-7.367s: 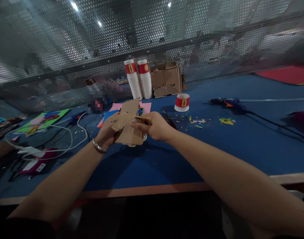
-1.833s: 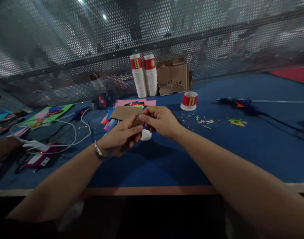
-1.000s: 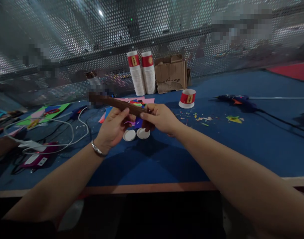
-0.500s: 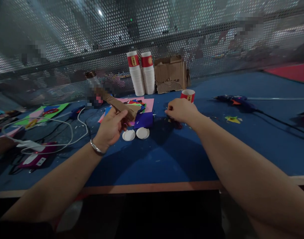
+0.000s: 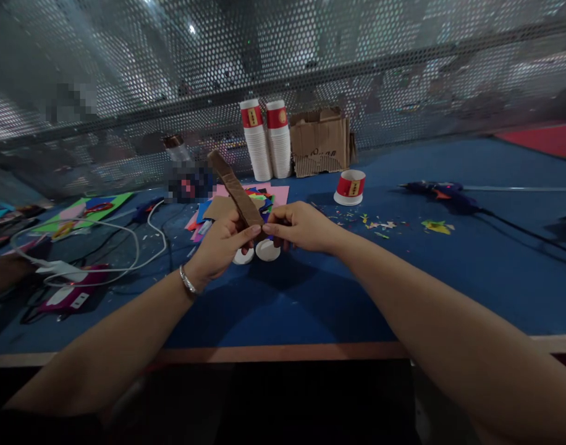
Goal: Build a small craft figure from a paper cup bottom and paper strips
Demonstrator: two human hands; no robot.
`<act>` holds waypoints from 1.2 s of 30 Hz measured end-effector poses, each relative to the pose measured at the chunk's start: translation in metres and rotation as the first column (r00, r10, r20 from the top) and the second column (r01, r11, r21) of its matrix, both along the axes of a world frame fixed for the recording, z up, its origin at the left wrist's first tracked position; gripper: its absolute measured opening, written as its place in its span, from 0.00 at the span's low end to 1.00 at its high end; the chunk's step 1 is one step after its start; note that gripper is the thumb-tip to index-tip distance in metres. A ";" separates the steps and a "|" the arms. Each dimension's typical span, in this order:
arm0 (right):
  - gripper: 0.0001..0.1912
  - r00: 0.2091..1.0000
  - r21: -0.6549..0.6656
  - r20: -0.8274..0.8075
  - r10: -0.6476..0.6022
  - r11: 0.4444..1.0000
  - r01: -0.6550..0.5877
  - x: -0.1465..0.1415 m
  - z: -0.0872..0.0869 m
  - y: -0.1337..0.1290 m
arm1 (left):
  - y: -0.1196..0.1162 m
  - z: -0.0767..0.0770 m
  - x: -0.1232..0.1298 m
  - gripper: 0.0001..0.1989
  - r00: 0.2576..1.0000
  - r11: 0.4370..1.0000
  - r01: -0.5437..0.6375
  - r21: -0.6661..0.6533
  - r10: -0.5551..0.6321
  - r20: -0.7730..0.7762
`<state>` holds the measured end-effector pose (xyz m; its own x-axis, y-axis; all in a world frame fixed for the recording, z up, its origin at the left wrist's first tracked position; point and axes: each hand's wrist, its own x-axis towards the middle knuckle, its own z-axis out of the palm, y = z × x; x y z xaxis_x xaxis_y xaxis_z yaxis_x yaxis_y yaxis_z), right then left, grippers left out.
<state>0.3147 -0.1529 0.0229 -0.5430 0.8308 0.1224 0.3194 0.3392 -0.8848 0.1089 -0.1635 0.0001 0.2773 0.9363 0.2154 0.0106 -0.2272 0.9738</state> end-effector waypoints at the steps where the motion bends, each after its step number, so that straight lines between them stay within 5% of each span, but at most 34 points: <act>1: 0.19 1.000 -0.026 -0.012 0.008 1.000 -0.009 0.000 -0.001 0.000 | 0.000 0.000 0.000 0.17 1.000 1.000 0.001 0.011 -0.001 -0.002; 6: 0.18 0.997 -0.092 -0.061 0.048 0.994 -0.054 -0.001 -0.002 0.000 | 0.002 -0.001 -0.001 0.21 0.999 0.997 0.006 0.082 -0.003 -0.037; 9: 0.17 0.997 -0.071 -0.029 0.072 0.995 -0.074 -0.002 -0.003 -0.001 | 0.000 0.000 -0.001 0.33 0.997 0.994 -0.072 0.088 0.072 0.002; 13: 0.13 0.993 0.306 0.099 -0.064 0.951 0.031 -0.004 -0.004 -0.007 | -0.003 0.004 -0.001 0.50 0.984 0.992 -0.123 -0.029 0.126 0.128; 17: 0.11 0.947 0.691 0.252 -0.198 0.722 -0.033 -0.005 -0.005 -0.014 | -0.006 0.011 0.001 0.37 0.984 0.993 -0.044 -0.110 0.063 0.169; 21: 0.15 0.879 0.887 0.343 -0.330 0.422 -0.188 -0.005 0.000 -0.019 | -0.008 0.016 0.003 0.17 0.984 0.996 0.012 -0.089 0.004 0.176; 25: 0.14 0.903 0.952 0.296 -0.313 0.180 -0.249 -0.004 0.006 -0.023 | -0.010 0.018 0.000 0.15 0.992 0.998 0.058 -0.038 -0.053 0.112; 28: 0.13 0.955 0.981 0.186 -0.229 0.101 -0.167 -0.002 0.011 -0.028 | -0.015 0.025 -0.008 0.27 0.988 0.986 0.148 0.081 -0.144 -0.050; 31: 0.12 0.974 0.991 0.074 -0.214 0.123 -0.048 0.001 0.016 -0.034 | -0.021 0.035 -0.015 0.31 0.940 0.937 0.248 0.248 -0.170 -0.296; 33: 0.12 0.974 0.991 0.027 -0.223 0.137 0.004 0.002 0.018 -0.037 | -0.023 0.040 -0.017 0.22 0.911 0.867 0.236 0.438 -0.041 -0.410; 36: 0.12 0.973 0.985 -0.027 -0.230 0.161 0.066 0.000 0.019 -0.039 | -0.017 0.038 -0.017 0.11 0.887 0.595 0.134 0.792 0.284 -0.363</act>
<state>0.3148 -0.1915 0.0416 -0.5007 0.1413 0.8540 0.5299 0.8301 0.1734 0.0914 -0.1806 0.0377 0.4663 0.4744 0.7467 0.4086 -0.8641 0.2938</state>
